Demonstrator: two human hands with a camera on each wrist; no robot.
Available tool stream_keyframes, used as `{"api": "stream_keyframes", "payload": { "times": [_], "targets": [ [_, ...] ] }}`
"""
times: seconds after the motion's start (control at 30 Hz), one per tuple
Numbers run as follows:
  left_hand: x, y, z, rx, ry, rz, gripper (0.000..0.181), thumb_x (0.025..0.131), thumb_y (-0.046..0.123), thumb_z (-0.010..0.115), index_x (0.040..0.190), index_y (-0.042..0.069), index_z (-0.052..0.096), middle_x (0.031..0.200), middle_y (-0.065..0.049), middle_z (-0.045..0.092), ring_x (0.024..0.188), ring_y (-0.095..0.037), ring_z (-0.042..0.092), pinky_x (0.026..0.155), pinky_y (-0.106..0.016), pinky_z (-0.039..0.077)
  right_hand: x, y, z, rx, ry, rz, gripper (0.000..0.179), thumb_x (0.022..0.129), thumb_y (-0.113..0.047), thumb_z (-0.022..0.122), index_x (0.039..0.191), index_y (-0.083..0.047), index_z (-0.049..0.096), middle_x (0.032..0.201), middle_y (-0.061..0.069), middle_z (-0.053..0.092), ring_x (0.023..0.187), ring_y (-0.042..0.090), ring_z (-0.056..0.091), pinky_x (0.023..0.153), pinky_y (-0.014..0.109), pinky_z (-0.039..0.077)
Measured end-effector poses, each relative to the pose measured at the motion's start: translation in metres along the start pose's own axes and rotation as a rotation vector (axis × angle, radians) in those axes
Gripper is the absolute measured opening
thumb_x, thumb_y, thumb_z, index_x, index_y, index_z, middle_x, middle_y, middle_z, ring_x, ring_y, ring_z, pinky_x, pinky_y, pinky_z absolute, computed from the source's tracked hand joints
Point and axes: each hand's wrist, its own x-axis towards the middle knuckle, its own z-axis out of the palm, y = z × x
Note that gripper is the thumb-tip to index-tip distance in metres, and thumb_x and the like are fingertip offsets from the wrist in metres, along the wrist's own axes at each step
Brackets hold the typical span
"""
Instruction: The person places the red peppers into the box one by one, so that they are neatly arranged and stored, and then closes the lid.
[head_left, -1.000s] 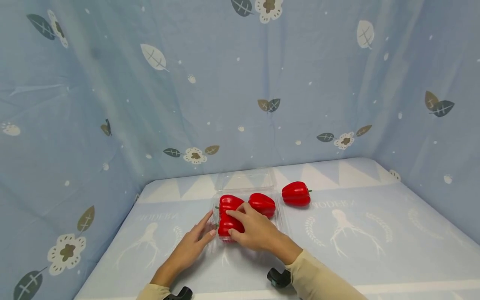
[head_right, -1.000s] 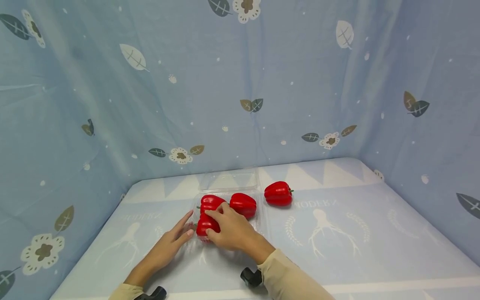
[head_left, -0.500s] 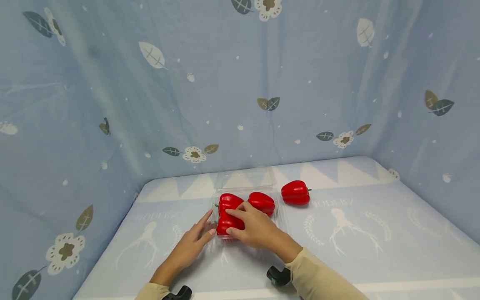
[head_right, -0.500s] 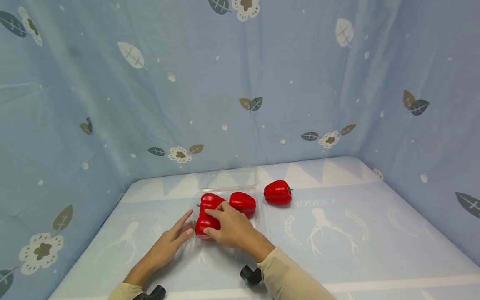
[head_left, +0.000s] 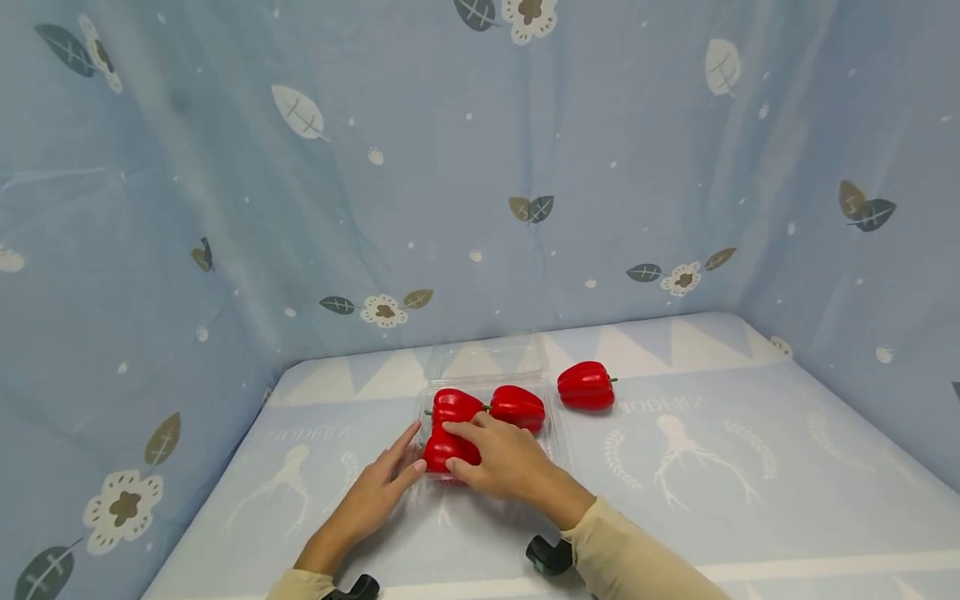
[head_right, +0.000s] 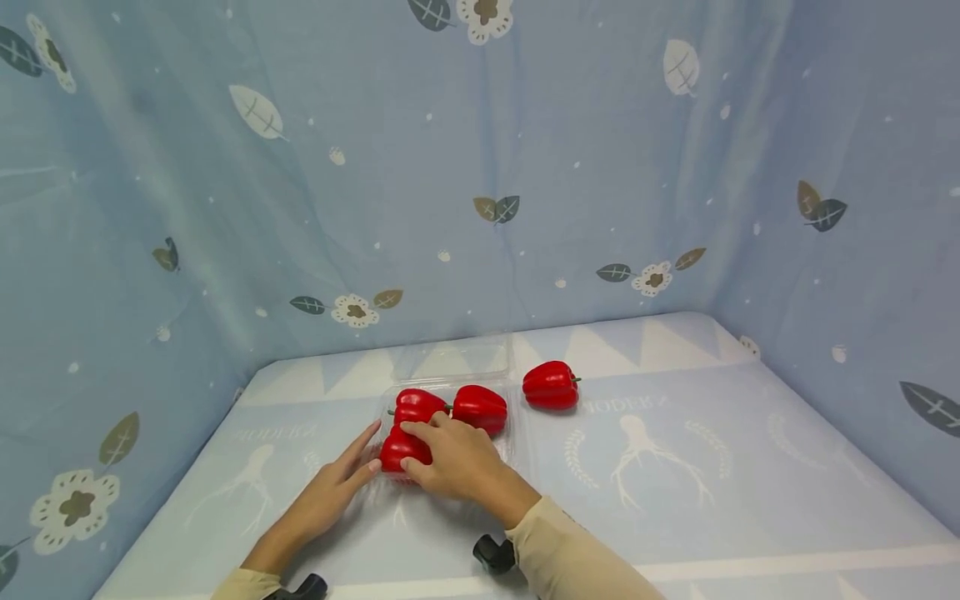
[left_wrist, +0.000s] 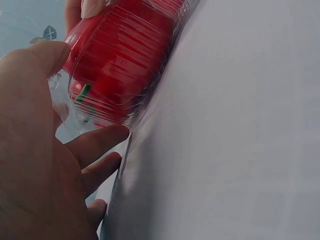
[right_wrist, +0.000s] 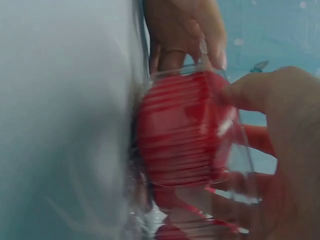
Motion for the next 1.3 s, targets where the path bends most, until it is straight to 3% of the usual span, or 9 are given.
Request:
{"api": "stream_keyframes", "payload": {
  "times": [0.13,0.33,0.5,0.7,0.8,1.0,1.3],
  "targets": [
    [-0.001,-0.003,0.000,-0.001,-0.005,0.003,0.072,0.097,0.061,0.053,0.159,0.032,0.031,0.143,-0.010,0.056,0.135,-0.029,0.050,0.109,-0.062,0.033,0.001,-0.001,-0.001,0.023,-0.044,0.001,0.053,0.094,-0.046,0.061,0.145,-0.034,0.055,0.134,0.006,0.059,0.112,0.023,0.062,0.085,0.051,0.056],
    [0.002,-0.006,0.000,-0.002,0.002,-0.002,0.072,0.096,0.063,0.052,0.159,0.035,0.030,0.143,-0.009,0.057,0.135,-0.029,0.050,0.108,-0.062,0.034,0.001,0.003,-0.002,0.163,-0.065,0.063,0.054,0.092,-0.047,0.066,0.145,-0.040,0.054,0.118,0.002,0.058,0.098,0.016,0.059,0.081,0.043,0.056],
    [0.002,-0.006,0.000,-0.028,-0.010,-0.014,0.073,0.096,0.062,0.054,0.159,0.035,0.030,0.141,-0.009,0.058,0.134,-0.031,0.051,0.108,-0.062,0.035,0.001,0.005,-0.001,0.177,-0.054,0.059,0.055,0.091,-0.047,0.069,0.143,-0.039,0.055,0.115,0.000,0.059,0.096,0.014,0.058,0.078,0.040,0.056],
    [0.000,-0.005,0.003,-0.044,-0.016,-0.021,0.073,0.096,0.062,0.054,0.159,0.034,0.030,0.141,-0.008,0.058,0.133,-0.031,0.052,0.107,-0.062,0.036,-0.001,0.005,-0.004,0.163,-0.058,0.055,0.057,0.089,-0.046,0.072,0.144,-0.037,0.055,0.123,0.003,0.060,0.104,0.018,0.060,0.082,0.044,0.057],
    [0.001,-0.004,0.003,-0.034,-0.012,-0.015,0.072,0.096,0.062,0.054,0.159,0.035,0.030,0.140,-0.008,0.059,0.132,-0.031,0.052,0.107,-0.064,0.035,-0.001,0.008,-0.009,0.167,-0.042,0.043,0.058,0.089,-0.044,0.073,0.143,-0.032,0.057,0.126,0.004,0.060,0.106,0.017,0.060,0.084,0.043,0.057],
    [0.002,-0.001,0.002,-0.022,-0.010,-0.017,0.073,0.096,0.063,0.054,0.159,0.034,0.030,0.140,-0.009,0.059,0.133,-0.032,0.051,0.107,-0.065,0.035,0.000,0.020,-0.025,0.266,0.028,0.024,0.049,0.088,-0.033,0.077,0.134,-0.017,0.066,0.103,0.004,0.062,0.088,0.017,0.061,0.070,0.026,0.054],
    [0.003,-0.002,0.002,-0.022,-0.003,-0.015,0.072,0.096,0.060,0.055,0.159,0.034,0.030,0.139,-0.009,0.059,0.132,-0.031,0.052,0.108,-0.061,0.036,-0.003,0.049,-0.048,0.408,0.139,0.066,0.033,0.093,-0.020,0.073,0.123,-0.009,0.069,0.113,0.004,0.069,0.096,0.013,0.066,0.085,0.033,0.057]
  ]
}}
